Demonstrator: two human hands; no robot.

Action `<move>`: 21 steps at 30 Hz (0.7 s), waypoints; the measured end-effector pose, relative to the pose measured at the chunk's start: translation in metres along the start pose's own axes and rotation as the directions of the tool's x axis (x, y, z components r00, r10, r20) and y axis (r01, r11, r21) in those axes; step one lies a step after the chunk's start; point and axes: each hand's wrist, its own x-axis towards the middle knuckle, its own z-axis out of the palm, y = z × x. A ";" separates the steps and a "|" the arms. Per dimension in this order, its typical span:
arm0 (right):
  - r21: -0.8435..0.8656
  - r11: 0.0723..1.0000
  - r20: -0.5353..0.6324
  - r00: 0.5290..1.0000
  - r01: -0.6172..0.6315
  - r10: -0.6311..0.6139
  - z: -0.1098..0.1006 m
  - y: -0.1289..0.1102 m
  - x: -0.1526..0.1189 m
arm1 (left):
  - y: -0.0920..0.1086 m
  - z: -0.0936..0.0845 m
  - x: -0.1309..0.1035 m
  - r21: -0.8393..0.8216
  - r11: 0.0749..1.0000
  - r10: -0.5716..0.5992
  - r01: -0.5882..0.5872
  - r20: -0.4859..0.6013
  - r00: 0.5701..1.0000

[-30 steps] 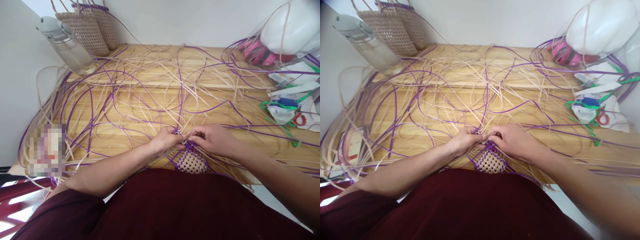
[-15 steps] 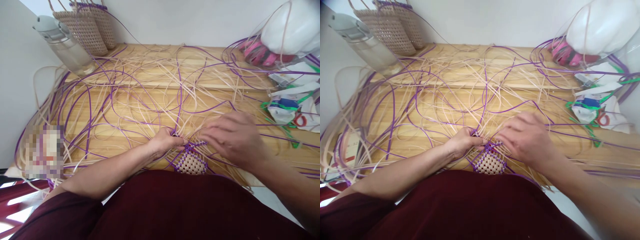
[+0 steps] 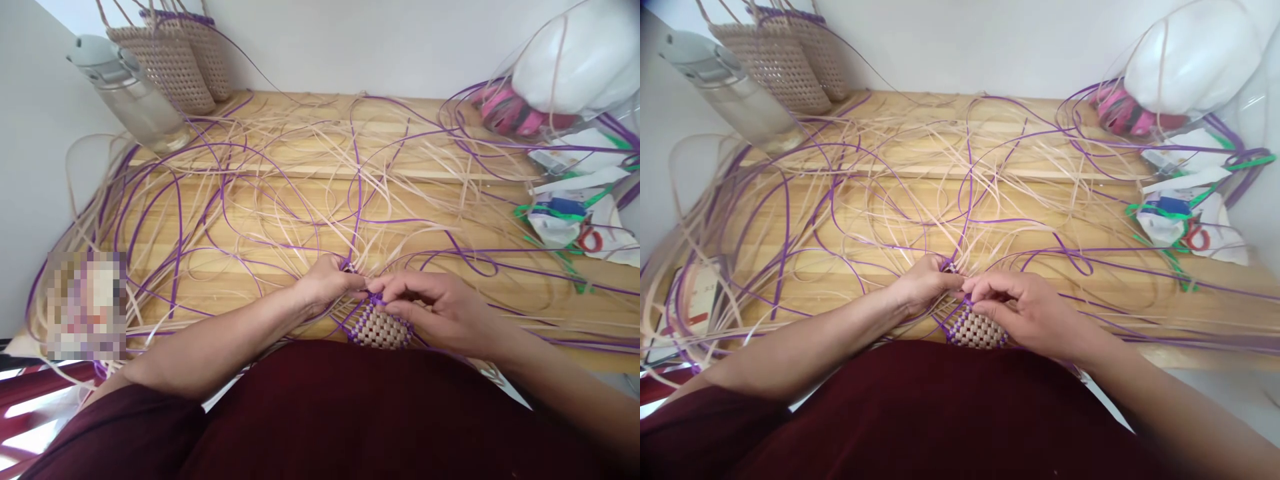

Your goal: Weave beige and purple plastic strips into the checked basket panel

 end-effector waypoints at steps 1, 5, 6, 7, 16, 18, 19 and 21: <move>0.098 0.992 -0.031 0.996 -0.079 0.082 0.003 0.006 0.005 | 0.000 0.000 0.000 0.000 1.000 -0.001 0.001 0.001 1.000; 0.336 0.882 -0.115 0.915 -0.331 0.387 0.007 0.026 0.021 | 0.000 -0.002 0.001 -0.013 1.000 -0.008 0.009 0.030 1.000; 0.354 0.861 -0.115 0.897 -0.365 0.427 0.006 0.028 0.024 | 0.000 -0.002 0.001 -0.017 1.000 -0.003 0.004 0.037 0.999; 0.352 0.848 -0.109 0.883 -0.395 0.456 0.005 0.029 0.025 | 0.000 -0.002 0.001 -0.019 1.000 0.002 -0.001 0.041 0.999; 0.244 0.823 -0.089 0.834 -0.512 0.545 -0.004 0.025 0.018 | 0.000 0.001 0.000 -0.039 0.999 -0.006 0.006 0.000 1.000; 0.271 0.858 -0.111 0.871 -0.437 0.479 -0.006 0.021 0.017 | 0.001 0.001 0.000 -0.027 1.000 -0.001 0.001 -0.003 1.000; 0.293 0.887 -0.135 0.903 -0.357 0.408 -0.007 0.018 0.016 | 0.001 0.001 -0.001 -0.023 1.000 0.000 0.000 -0.003 1.000; 0.331 0.930 -0.145 0.965 -0.162 0.220 -0.009 0.012 0.014 | 0.002 0.001 -0.001 -0.015 1.000 -0.001 0.001 -0.001 1.000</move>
